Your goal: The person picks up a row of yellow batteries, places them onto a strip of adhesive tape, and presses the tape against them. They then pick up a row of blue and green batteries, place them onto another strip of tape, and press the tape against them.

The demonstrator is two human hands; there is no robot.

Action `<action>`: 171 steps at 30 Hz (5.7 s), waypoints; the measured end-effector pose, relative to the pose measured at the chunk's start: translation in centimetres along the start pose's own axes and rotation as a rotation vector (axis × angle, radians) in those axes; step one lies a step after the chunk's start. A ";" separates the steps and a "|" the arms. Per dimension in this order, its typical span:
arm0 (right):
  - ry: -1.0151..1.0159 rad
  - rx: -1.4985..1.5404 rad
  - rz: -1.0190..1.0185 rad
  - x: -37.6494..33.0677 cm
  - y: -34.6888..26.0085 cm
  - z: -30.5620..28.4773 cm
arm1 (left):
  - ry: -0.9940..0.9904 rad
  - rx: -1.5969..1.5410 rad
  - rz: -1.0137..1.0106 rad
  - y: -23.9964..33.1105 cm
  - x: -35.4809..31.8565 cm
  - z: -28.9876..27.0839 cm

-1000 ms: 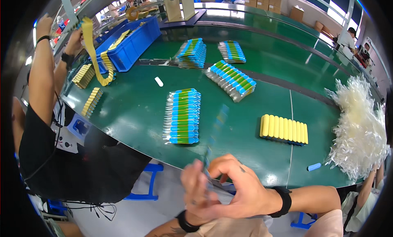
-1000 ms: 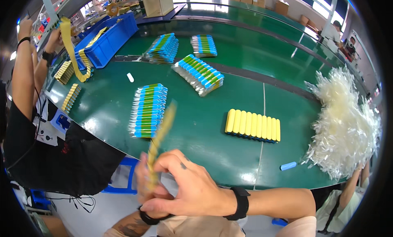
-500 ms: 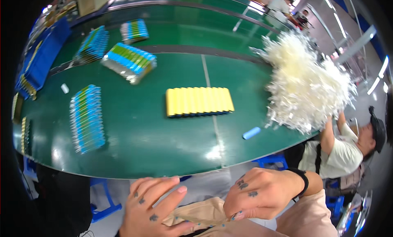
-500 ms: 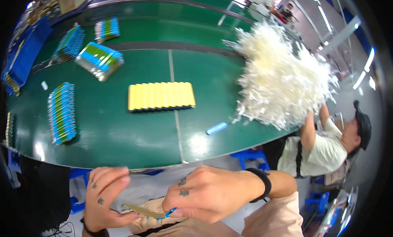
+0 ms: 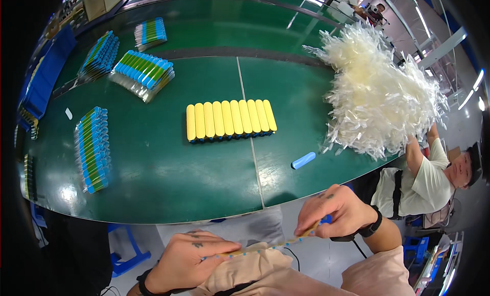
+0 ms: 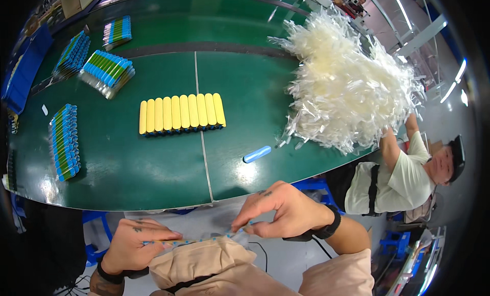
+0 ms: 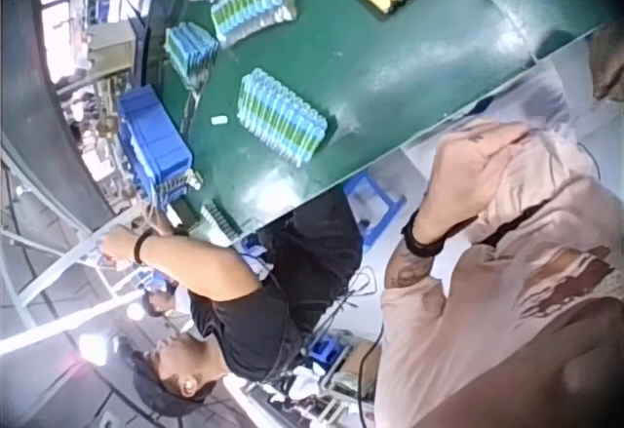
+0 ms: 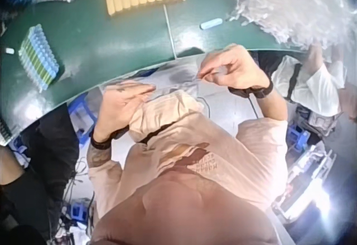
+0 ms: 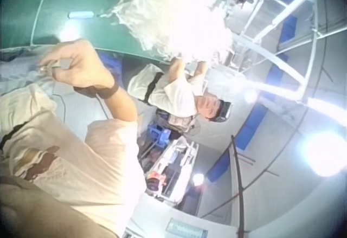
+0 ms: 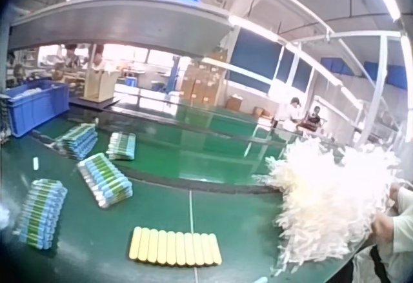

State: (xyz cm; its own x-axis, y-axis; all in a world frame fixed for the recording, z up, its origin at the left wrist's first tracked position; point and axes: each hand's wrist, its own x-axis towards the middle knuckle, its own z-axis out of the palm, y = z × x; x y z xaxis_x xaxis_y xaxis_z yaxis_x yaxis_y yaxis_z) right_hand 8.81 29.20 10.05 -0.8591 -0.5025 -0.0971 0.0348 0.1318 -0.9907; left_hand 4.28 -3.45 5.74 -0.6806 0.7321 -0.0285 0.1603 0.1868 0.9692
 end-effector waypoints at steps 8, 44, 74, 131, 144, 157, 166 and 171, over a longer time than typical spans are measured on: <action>0.140 -1.001 -0.505 1.4 3.0 -0.9 | 0.149 1.007 0.500 -1.9 2.5 -0.5; -0.286 -1.113 -0.277 15.4 2.0 3.4 | 0.487 -0.042 0.206 -5.7 4.0 -2.5; -0.307 -1.229 -0.235 7.6 3.8 -5.0 | 0.242 0.173 0.250 -4.9 3.3 -2.5; -0.380 -0.773 0.413 15.1 -0.4 -0.3 | 0.379 0.092 0.018 -4.9 6.0 -1.3; -0.258 -0.834 0.423 13.4 -0.3 -2.1 | 0.368 0.059 -0.019 -5.1 5.9 -1.4; -0.246 -0.958 0.369 12.8 0.3 -2.6 | 0.377 0.061 -0.006 -5.4 5.9 -1.1; -0.261 -0.879 0.388 12.3 2.0 -2.6 | 0.404 0.101 0.043 -5.2 6.1 -1.1; -0.159 -0.868 0.333 12.4 3.1 -2.2 | 0.414 0.088 -0.102 -3.7 6.7 -1.3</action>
State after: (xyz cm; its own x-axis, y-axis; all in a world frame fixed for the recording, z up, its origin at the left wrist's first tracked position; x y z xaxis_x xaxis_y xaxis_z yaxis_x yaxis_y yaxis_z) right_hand -2.81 25.24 5.97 -0.7916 -0.4265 -0.4376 -0.1814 0.8479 -0.4982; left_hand -1.81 -0.12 2.26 -0.9227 0.3856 -0.0051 0.1256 0.3130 0.9414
